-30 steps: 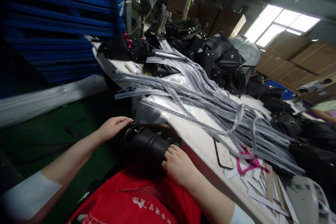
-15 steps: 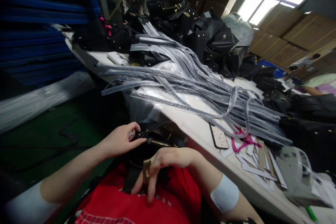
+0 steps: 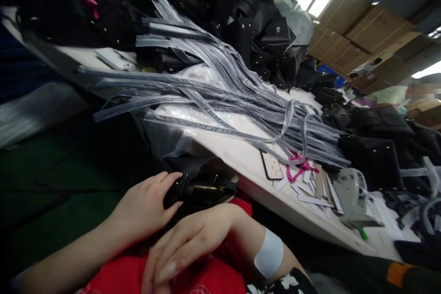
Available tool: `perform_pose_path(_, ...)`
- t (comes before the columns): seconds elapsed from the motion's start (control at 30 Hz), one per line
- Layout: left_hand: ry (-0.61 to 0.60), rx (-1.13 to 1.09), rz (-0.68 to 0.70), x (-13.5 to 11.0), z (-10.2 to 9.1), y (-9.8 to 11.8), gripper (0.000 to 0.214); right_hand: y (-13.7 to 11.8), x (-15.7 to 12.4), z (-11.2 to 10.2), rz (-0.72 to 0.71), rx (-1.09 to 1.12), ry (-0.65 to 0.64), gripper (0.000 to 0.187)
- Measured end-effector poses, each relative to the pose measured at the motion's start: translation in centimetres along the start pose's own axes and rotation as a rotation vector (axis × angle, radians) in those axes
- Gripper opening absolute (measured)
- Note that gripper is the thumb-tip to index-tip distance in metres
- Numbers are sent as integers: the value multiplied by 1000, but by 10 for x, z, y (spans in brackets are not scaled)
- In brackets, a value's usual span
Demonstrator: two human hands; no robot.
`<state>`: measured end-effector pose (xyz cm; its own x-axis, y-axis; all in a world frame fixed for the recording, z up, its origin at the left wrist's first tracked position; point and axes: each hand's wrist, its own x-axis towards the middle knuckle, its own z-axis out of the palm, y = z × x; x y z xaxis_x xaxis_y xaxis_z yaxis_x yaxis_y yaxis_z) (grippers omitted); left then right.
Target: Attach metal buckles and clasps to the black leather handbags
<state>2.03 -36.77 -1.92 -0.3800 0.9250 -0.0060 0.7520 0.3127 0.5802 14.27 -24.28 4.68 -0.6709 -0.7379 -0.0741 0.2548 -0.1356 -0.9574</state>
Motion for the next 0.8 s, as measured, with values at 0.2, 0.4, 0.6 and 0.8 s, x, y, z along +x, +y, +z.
perform_pose_path(0.2, -15, 28, -73, 19, -1, -15, 42, 55, 7, 3, -4, 421, 553, 43)
perform_pose_path(0.4, 148, 16, 358, -26, 13, -48, 38, 75, 18, 11, 145, -651, 1277, 33)
perform_pose_path(0.6, 246, 71, 370, -61, 20, -66, 35, 76, 15, 22, 252, -1234, 1257, 11)
perform_pose_path(0.8, 243, 85, 219, -43, 13, -45, 39, 86, 20, -6, 125, -989, 1217, 32)
